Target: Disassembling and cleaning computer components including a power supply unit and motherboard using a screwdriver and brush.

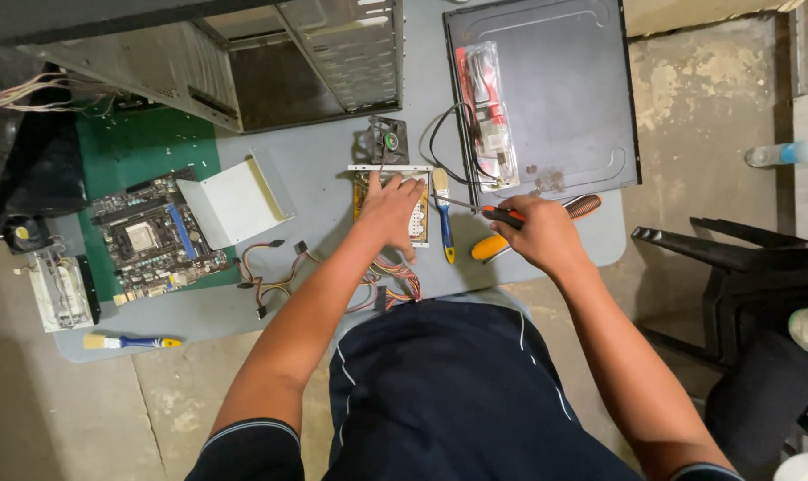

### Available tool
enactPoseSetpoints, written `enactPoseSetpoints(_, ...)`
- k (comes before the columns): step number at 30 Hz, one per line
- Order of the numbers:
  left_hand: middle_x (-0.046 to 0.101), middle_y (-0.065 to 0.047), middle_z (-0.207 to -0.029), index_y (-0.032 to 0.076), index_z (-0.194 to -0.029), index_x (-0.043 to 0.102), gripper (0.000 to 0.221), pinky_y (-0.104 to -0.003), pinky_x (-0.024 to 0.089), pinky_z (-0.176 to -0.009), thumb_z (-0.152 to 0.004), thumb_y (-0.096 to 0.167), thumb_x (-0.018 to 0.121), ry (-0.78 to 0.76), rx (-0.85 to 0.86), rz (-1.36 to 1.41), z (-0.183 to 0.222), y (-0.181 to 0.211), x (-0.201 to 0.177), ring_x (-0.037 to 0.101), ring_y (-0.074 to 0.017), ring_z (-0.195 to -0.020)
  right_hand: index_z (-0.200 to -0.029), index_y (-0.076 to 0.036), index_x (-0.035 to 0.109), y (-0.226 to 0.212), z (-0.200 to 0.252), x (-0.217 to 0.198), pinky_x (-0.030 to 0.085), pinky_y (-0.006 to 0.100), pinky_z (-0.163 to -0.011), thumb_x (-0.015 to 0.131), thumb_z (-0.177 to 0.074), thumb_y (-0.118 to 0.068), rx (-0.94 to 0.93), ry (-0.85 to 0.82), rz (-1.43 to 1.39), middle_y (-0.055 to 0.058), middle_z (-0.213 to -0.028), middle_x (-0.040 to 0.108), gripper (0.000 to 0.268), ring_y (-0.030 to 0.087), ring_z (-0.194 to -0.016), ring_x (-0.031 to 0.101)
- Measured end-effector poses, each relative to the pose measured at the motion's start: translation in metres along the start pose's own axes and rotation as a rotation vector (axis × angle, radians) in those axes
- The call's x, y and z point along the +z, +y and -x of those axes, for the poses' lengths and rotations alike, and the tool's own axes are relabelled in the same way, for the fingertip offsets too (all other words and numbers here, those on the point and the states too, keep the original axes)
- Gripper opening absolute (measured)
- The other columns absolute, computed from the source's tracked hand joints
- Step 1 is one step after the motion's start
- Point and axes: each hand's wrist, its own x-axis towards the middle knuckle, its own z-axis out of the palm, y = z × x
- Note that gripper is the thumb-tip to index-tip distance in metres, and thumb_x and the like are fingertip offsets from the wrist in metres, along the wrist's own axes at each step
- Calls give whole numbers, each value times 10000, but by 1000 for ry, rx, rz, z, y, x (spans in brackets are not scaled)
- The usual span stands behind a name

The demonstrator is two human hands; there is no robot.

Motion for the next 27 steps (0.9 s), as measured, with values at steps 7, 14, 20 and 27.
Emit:
enactPoseSetpoints(7, 536, -52, -1515, 117, -1543, 446, 1307, -520, 213, -1063, -491, 805, 802, 42, -29, 38, -3, 0, 1, 467, -231, -1343, -1160, -174, 779, -17, -14, 1, 597, 462, -817, 787, -845, -277, -100, -12, 118, 135, -999, 772, 331, 381, -959, 740)
enactPoseSetpoints(14, 554, -48, -1469, 113, -1520, 481, 1239, -522, 210, -1055, -484, 693, 838, 60, -41, 75, -8, 0, 7, 490, -230, -1304, -1163, -131, 783, -23, -20, 4, 598, 441, -786, 790, -865, -240, -115, 7, 176, 140, -1000, 770, 318, 375, -922, 753)
enactPoseSetpoints(20, 500, -66, -1517, 117, -1555, 430, 1297, -550, 180, -1066, -475, 710, 837, 10, -49, 69, -8, 0, 6, 469, -251, -1337, -1156, -135, 779, -29, -27, 3, 608, 475, -768, 783, -852, -237, -136, -11, 230, 150, -996, 761, 321, 398, -893, 753)
enactPoseSetpoints(27, 485, -60, -1543, 146, -1571, 410, 1307, -564, 158, -1089, -476, 724, 828, -3, -43, 82, -8, -1, 8, 481, -265, -1344, -1136, -139, 794, -35, -28, 3, 615, 435, -734, 787, -856, -211, -145, -10, 302, 126, -970, 764, 289, 365, -852, 764)
